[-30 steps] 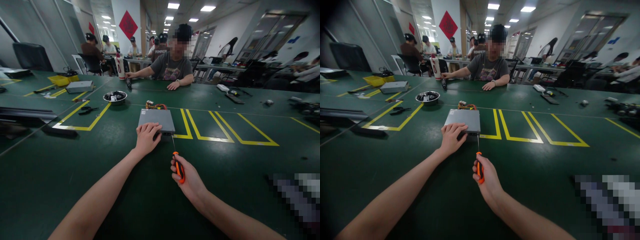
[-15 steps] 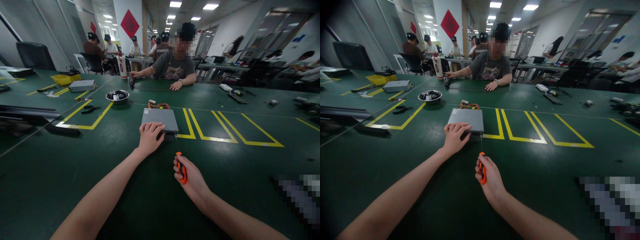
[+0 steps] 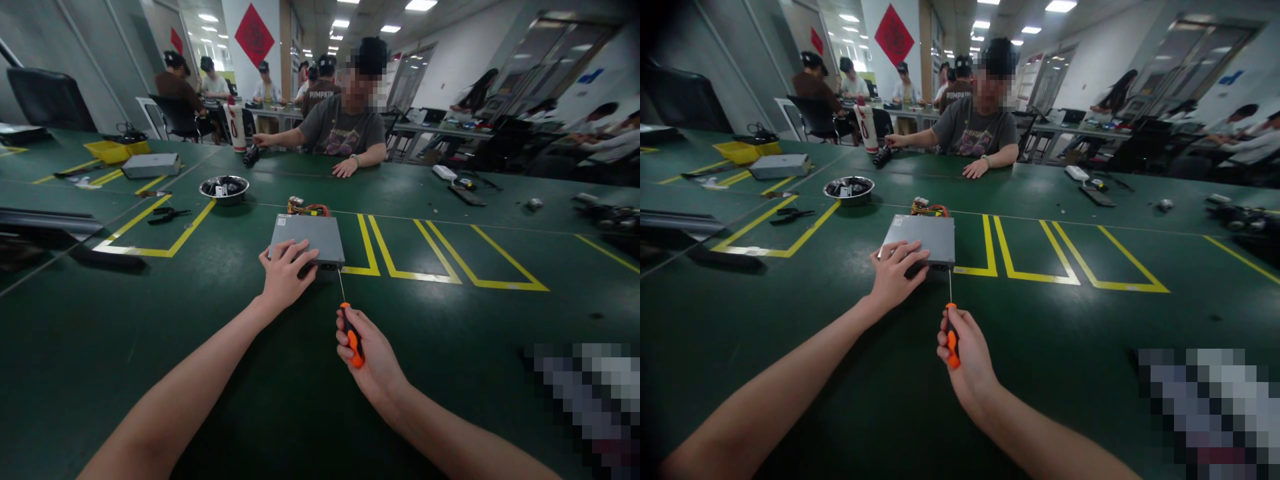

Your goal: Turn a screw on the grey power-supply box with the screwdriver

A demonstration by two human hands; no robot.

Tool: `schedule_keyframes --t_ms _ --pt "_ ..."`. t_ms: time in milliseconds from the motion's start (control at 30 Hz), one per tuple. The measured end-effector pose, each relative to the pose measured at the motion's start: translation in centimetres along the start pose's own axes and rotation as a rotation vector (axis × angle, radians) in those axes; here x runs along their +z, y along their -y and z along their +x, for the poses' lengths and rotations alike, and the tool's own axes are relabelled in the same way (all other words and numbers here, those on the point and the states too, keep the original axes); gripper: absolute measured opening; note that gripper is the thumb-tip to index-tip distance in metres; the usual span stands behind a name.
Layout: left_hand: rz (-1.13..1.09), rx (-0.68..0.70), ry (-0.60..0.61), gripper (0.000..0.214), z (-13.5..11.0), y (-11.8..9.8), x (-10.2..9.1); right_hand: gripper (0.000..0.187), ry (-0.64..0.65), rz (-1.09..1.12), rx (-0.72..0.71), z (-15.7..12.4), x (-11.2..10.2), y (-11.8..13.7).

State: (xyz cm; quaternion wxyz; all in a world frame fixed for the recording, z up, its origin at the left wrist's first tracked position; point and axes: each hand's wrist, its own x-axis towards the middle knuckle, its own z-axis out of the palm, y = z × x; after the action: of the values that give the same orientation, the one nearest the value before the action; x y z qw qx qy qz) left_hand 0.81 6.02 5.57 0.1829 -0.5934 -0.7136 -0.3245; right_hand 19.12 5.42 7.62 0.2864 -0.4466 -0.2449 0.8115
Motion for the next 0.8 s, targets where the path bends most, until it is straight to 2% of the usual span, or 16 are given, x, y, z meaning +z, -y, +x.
schedule_keyframes --t_ms 267,367,433,533,667,800 --pt "-0.035 0.025 0.021 0.023 -0.7 -0.8 -0.6 0.023 -0.062 0.005 0.087 -1.7 0.5 -0.4" --pt "-0.04 0.027 0.023 0.024 -0.6 -0.8 -0.6 0.019 -0.07 0.012 0.064 -1.5 0.3 -0.5" --pt "-0.038 0.023 0.023 0.024 -0.6 -0.8 -0.6 0.013 -0.058 0.015 0.023 -1.3 0.2 -0.5" --pt "-0.033 0.012 0.02 0.024 -0.6 -1.0 -0.6 0.013 -0.035 0.029 0.003 -1.2 0.2 -0.4" --pt "-0.036 0.011 0.016 0.025 -0.6 -1.2 -0.5 0.023 -0.037 0.011 0.041 -1.6 0.2 -0.8" --pt "-0.045 0.006 0.004 0.024 -0.6 -1.2 -0.4 0.026 0.07 -0.045 0.103 -1.6 0.1 -1.8"
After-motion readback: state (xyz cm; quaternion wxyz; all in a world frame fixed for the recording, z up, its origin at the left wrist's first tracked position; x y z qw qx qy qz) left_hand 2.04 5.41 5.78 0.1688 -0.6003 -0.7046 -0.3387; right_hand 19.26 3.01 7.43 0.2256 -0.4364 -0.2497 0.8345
